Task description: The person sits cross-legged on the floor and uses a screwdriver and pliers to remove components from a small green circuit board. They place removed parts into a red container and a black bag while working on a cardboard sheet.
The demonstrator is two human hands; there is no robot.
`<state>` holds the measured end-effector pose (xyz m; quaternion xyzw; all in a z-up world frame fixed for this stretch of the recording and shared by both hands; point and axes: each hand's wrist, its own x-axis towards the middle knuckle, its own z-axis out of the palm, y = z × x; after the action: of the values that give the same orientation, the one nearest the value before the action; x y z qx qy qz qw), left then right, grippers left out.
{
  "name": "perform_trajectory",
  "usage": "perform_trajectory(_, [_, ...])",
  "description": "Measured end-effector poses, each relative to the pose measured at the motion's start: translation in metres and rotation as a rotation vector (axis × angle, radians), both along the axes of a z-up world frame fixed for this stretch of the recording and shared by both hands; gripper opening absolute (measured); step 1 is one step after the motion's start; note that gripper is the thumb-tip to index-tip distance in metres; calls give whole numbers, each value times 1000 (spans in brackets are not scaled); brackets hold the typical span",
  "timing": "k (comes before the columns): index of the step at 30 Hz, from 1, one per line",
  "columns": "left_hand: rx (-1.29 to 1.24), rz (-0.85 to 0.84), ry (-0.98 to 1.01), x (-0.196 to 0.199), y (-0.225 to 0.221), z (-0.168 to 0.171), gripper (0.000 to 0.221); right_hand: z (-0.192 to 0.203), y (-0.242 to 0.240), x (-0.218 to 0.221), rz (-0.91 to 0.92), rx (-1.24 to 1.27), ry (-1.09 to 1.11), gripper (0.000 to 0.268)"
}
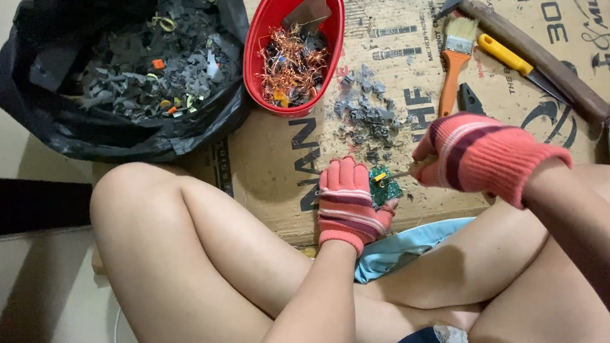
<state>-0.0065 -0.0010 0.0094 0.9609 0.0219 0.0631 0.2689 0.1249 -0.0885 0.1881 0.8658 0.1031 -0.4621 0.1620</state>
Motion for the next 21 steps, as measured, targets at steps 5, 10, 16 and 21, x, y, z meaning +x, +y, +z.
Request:
perform_trajectory(5, [-48, -3, -38, 0, 4, 7, 74, 26, 33, -3, 75, -36, -9, 33])
perform_trajectory(10, [-62, 26, -50, 1, 3, 6, 69, -7, 21, 20, 121, 7, 45, 30])
perform_trajectory(16, [3, -25, 88, 0, 0, -9, 83, -12, 18, 20, 168, -5, 57, 25])
perform_trajectory(21, [44, -24, 50, 0, 1, -5, 78, -27, -3, 12, -5, 18, 56, 30])
